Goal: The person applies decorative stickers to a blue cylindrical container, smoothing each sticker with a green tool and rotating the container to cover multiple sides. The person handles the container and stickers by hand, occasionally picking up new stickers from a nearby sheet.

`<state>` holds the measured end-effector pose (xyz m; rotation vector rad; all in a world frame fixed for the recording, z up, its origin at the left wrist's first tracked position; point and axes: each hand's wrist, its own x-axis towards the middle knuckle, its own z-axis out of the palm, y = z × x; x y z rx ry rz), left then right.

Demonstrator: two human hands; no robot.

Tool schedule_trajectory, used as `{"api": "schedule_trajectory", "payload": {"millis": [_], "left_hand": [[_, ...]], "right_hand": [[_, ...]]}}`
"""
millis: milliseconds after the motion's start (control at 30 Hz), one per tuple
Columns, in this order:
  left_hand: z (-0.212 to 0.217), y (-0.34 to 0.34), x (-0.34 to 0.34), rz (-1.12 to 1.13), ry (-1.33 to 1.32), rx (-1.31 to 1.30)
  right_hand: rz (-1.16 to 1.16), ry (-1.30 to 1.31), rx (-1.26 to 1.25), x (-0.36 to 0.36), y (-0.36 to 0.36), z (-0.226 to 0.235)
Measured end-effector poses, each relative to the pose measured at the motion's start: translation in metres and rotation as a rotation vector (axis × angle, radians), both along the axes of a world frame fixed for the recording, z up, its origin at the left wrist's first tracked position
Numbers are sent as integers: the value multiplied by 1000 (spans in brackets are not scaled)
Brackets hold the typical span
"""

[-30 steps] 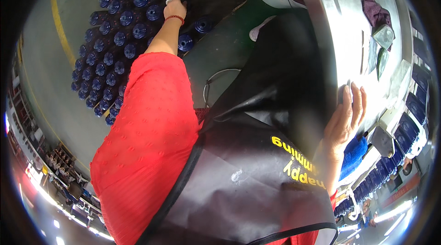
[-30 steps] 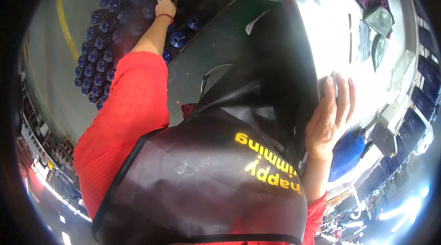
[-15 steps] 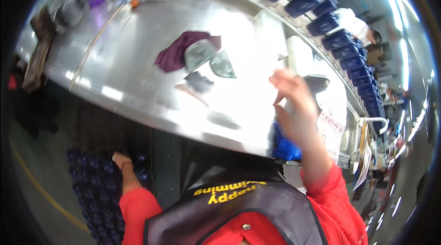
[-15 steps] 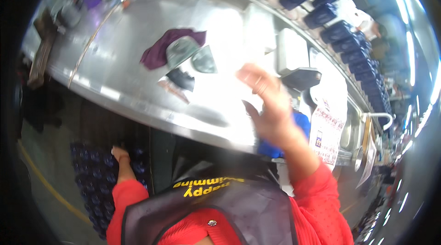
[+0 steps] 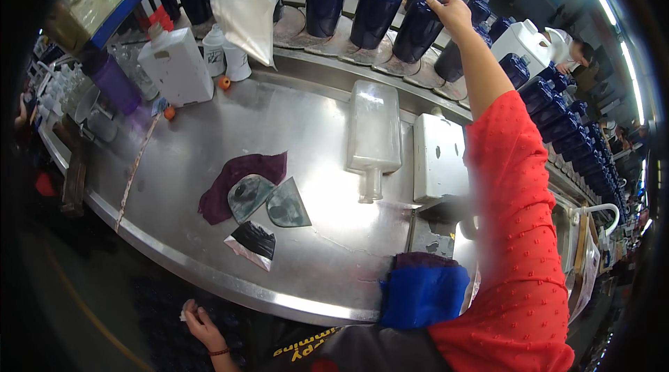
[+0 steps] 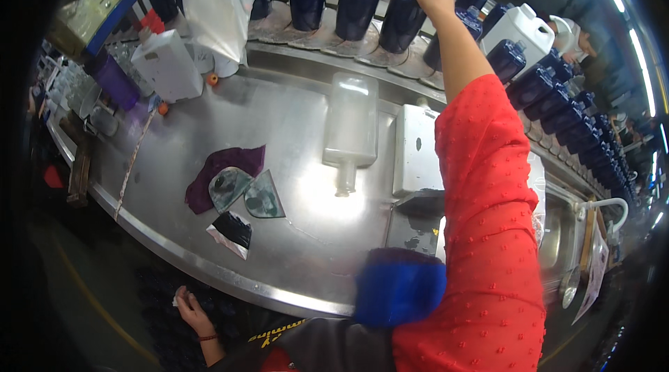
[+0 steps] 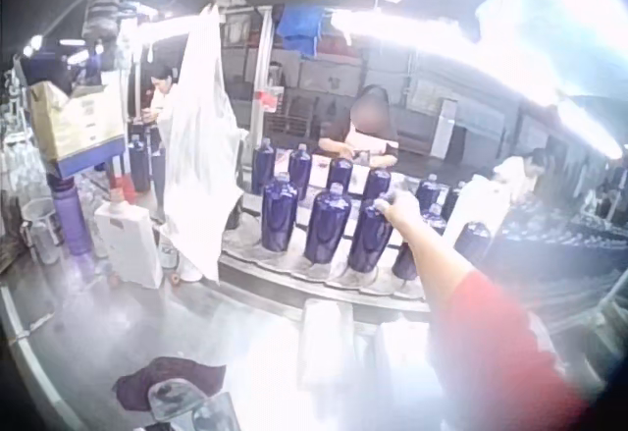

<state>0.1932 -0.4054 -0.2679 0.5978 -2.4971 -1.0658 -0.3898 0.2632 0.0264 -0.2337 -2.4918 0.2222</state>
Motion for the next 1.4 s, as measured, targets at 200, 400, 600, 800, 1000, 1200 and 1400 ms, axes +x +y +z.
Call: {"api": "schedule_trajectory", "payload": {"millis": [200,400,600,800,1000,1200,1400], "left_hand": [[114,41,-72,-130,449,-9],[191,148,-127,-606,618,228],[259,310,-166,-1272,438,590],[262,385,-122,-1374,-180,1269],[230,396,-136,-1145,-456,1506],[231,407,-139,-1149,-411,1474],[249,407,-134,-1107,-429,1563]], "right_hand": [[93,252,-147,65,7,-8],[521,300,40,228,-9,96],[803,6,-1059,412,-46,130],[437,-231,-1369,476,-83,6],[397,-222,-1248,496,-88,-68],[386,-223,-1194,496,-76,-72],[428,-245,-1143,507,-68,-61]]}}
